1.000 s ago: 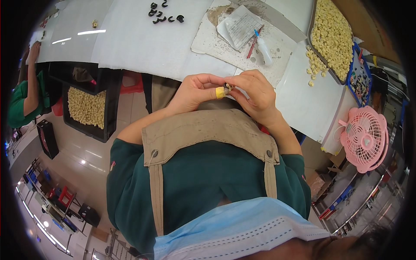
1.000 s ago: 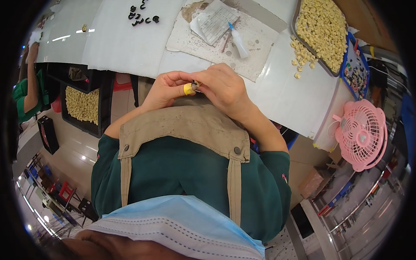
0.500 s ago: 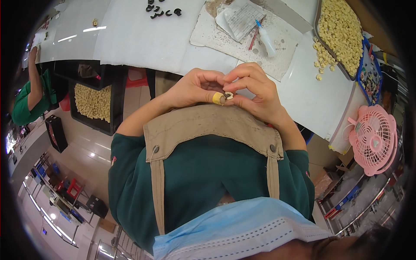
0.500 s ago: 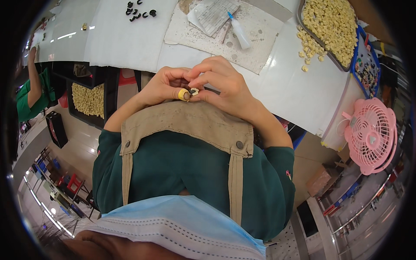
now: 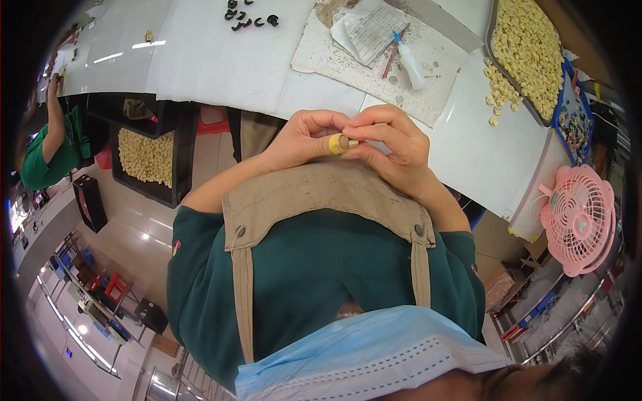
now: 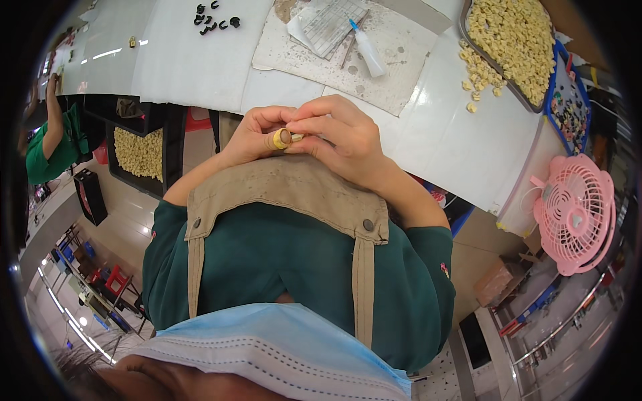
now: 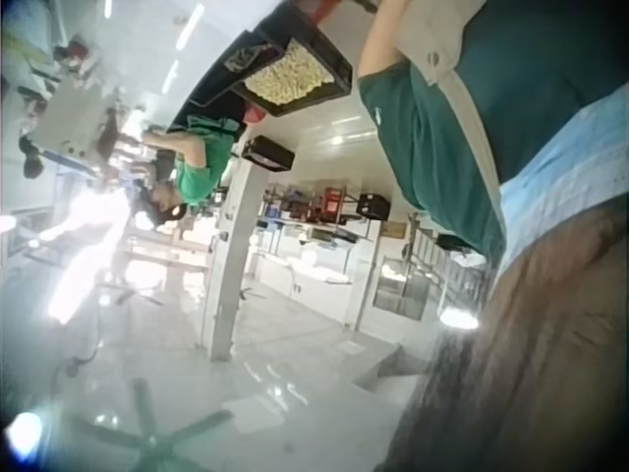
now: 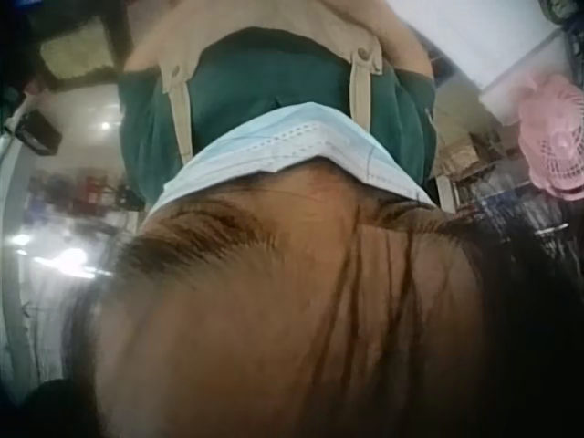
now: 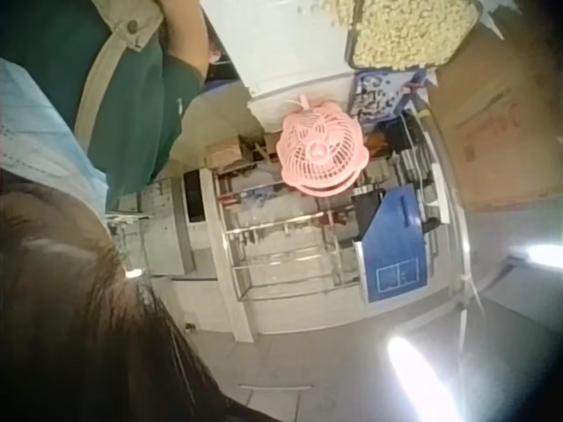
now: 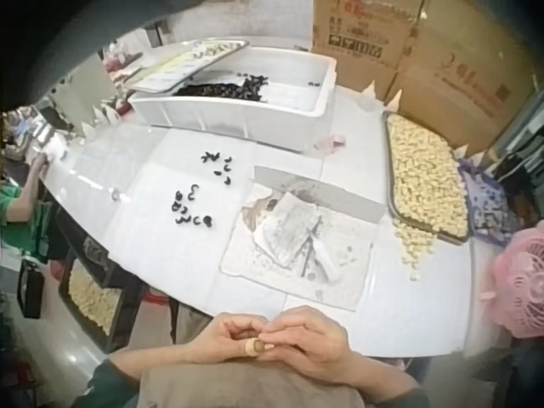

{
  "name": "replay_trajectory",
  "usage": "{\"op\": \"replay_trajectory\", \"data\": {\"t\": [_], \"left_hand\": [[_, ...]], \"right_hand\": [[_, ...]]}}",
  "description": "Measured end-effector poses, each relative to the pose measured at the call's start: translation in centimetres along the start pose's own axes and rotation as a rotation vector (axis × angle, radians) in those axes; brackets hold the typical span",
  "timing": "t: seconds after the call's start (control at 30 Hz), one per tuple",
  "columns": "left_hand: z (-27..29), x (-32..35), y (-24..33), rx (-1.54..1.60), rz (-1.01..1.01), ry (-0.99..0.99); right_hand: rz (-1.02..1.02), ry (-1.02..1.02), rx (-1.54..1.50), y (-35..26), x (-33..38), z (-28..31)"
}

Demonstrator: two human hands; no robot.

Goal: The person applies glue from a bottle onto small black components, attaches each glued piece onto a small figurine part by hand, and sets the assembled items on the table.

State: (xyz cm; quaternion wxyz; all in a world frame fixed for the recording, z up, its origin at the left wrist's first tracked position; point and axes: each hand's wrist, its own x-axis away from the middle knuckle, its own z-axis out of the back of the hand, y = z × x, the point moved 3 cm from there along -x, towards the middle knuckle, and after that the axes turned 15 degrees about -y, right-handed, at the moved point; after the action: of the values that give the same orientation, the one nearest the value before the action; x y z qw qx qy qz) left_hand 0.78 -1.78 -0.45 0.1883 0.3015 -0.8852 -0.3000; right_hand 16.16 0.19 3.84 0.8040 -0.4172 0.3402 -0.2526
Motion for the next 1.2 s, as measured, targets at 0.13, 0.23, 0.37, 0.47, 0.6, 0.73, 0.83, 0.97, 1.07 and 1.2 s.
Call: {"op": "replay_trajectory", "data": {"t": [0.13,0.23,0.37,0.47,0.6,0.73,0.83,0.97,1.07,1.2], "left_hand": [[-0.1,-0.2,0.0,-0.046,-0.083,-0.017],[0.0,-0.1,-0.2,0.111,-0.016,-0.049],[-0.1,-0.2,-0.4,0.24,-0.042,-0.136],[-0.1,-0.1,-0.3,0.284,-0.042,-0.134],[0.0,-0.1,-0.1,0.298,-0.072,-0.171],[0.4,0.1,-0.4,0.305,-0.081,-0.182],[0.7,0.3,-0.7,0.33,-0.063,-0.18],[0.7,0.2,-0.7,0.388,-0.056,-0.127],[0.6,0.1,-0.6,0.407,-0.072,-0.116],[1.1,0.2,-1.1,0.452,-0.07,-0.12]], "right_hand": [[0.005,0.013,0.008,0.4,0.0,0.1],[0.019,0.053,0.012,0.3,0.0,-0.1],[0.046,0.122,0.024,0.3,0.0,-0.6],[0.063,0.11,0.029,0.4,-0.1,-0.7],[0.077,0.092,0.073,0.3,-0.5,-0.7],[0.068,0.084,0.097,0.3,-0.7,-0.7],[0.073,0.094,0.123,0.5,-0.8,-1.0],[0.064,0.109,0.147,0.7,-0.8,-1.2],[0.023,0.093,0.126,0.8,-0.8,-1.1],[0.054,0.074,0.144,0.7,-1.2,-1.1]]}}
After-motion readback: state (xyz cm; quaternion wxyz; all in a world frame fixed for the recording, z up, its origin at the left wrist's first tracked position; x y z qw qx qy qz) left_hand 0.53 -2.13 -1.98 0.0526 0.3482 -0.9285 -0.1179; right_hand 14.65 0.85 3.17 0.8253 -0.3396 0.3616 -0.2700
